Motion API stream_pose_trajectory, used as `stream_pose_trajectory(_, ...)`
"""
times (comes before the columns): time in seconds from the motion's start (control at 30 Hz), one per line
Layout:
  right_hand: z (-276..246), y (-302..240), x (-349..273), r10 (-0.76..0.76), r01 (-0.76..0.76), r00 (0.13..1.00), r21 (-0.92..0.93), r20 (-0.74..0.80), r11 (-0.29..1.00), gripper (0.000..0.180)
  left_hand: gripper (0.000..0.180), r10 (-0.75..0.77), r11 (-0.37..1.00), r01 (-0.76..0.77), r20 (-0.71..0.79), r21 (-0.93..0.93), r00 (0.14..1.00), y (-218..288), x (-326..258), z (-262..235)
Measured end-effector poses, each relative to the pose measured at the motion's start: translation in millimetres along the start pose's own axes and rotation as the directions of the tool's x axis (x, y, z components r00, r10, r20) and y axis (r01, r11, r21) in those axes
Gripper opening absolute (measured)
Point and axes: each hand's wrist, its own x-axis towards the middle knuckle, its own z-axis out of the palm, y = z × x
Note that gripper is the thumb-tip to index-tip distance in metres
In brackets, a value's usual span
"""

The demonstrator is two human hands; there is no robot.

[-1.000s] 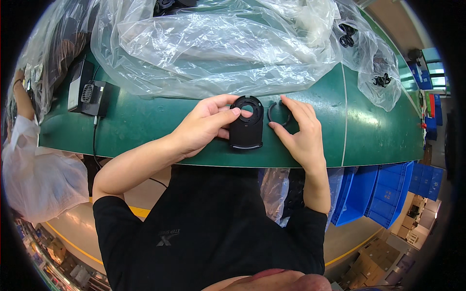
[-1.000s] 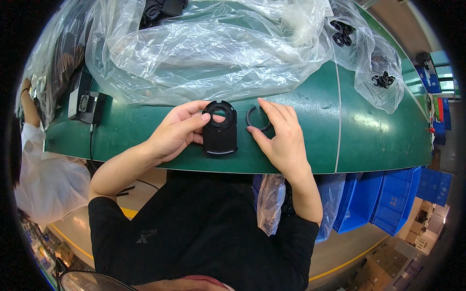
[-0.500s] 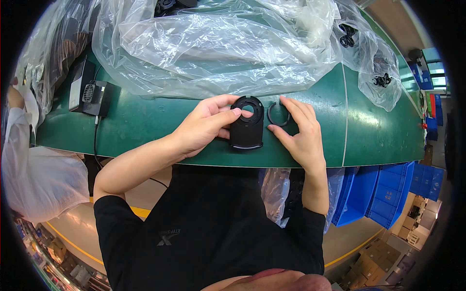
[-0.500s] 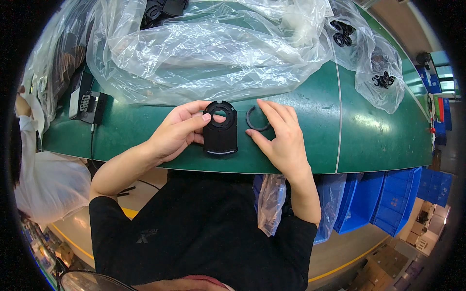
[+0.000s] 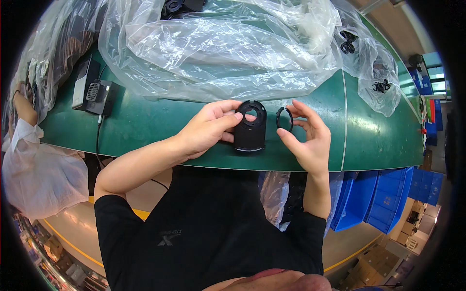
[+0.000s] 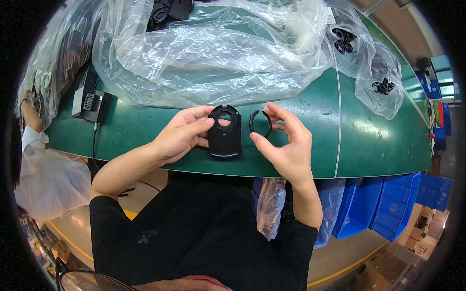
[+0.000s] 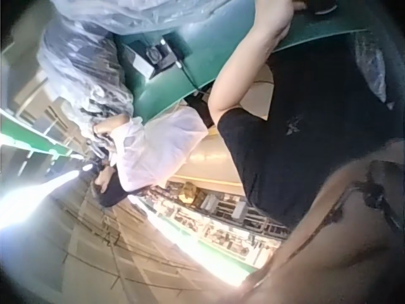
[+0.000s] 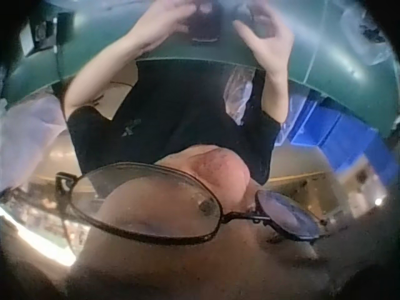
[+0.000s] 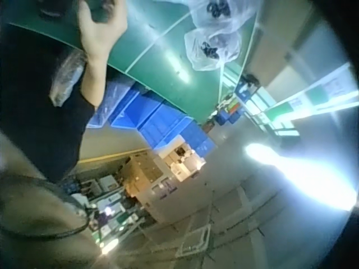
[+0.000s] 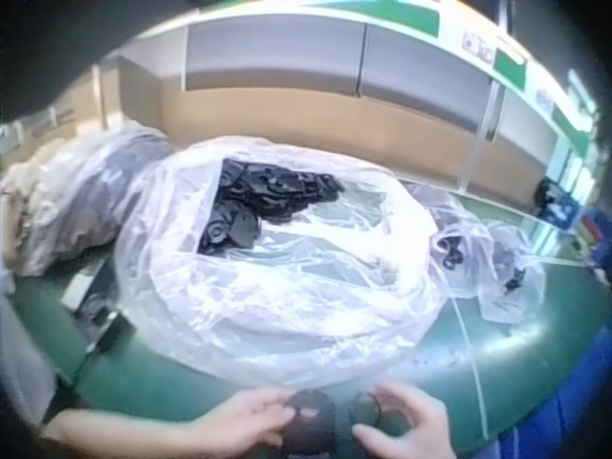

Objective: Assembling small black plastic light fixture components by snapping circular parts into housings.

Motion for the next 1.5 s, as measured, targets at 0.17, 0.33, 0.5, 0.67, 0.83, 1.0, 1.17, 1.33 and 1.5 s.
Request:
stream_pose_trajectory(0.17, 14.1, -15.3, -0.7, -0.062, 0.06, 0.997, 0.047, 0.035, 0.997, 0.052, 0.036, -0.001, 1.0, 0.0, 0.043, 0.013, 0.999, 2.8, -1.9, 5.4)
stream_pose_trajectory(0.33, 22.4, -12.8, 7.0, -0.217, 0.22, 0.975, -0.13, 0.041, 0.967, 0.05, 0.032, -0.007, 0.997, 0.011, 0.059, -0.077, 0.998, 4.5, -4.3, 4.3)
stream_pose_trajectory(0.5, 16.4, -2.4, 11.9, -0.138, 0.136, 0.99, -0.073, -0.033, 0.988, 0.05, 0.031, -0.019, 0.997, 0.023, 0.055, -0.077, 0.998, 4.7, -5.3, 5.0)
stream_pose_trajectory(0.67, 12.0, 0.8, 12.3, -0.07, 0.071, 0.996, 0.024, -0.05, 0.997, 0.053, 0.032, -0.044, 0.998, 0.046, 0.047, -0.04, 0.998, 6.5, -6.5, 5.7)
stream_pose_trajectory(0.83, 12.3, 1.0, 13.0, -0.043, 0.046, 0.998, 0.088, -0.04, 0.995, 0.054, 0.032, -0.021, 0.997, 0.025, 0.059, -0.067, 0.998, 1.6, -4.5, 1.7)
stream_pose_trajectory(1.0, 12.2, 0.6, 12.4, -0.046, 0.048, 0.999, 0.097, -0.022, 0.994, 0.054, 0.033, -0.024, 0.996, 0.028, 0.048, -0.085, 0.999, 2.5, -4.5, 2.2)
stream_pose_trajectory(1.17, 12.0, 4.2, 12.2, -0.044, 0.045, 0.999, 0.116, -0.016, 0.992, 0.054, 0.032, -0.027, 0.995, 0.03, 0.035, -0.091, 0.999, 3.9, -5.1, 3.8)
stream_pose_trajectory(1.33, 12.3, 4.7, 11.0, -0.035, 0.037, 0.999, 0.125, -0.021, 0.991, 0.054, 0.031, -0.021, 0.995, 0.024, 0.029, -0.101, 0.999, 5.1, -5.0, 3.6)
stream_pose_trajectory(1.5, 15.0, 1.6, 8.5, -0.053, 0.058, 0.998, 0.127, -0.038, 0.99, 0.054, 0.032, -0.023, 0.992, 0.028, 0.044, -0.12, 0.999, 3.8, -5.0, 3.4)
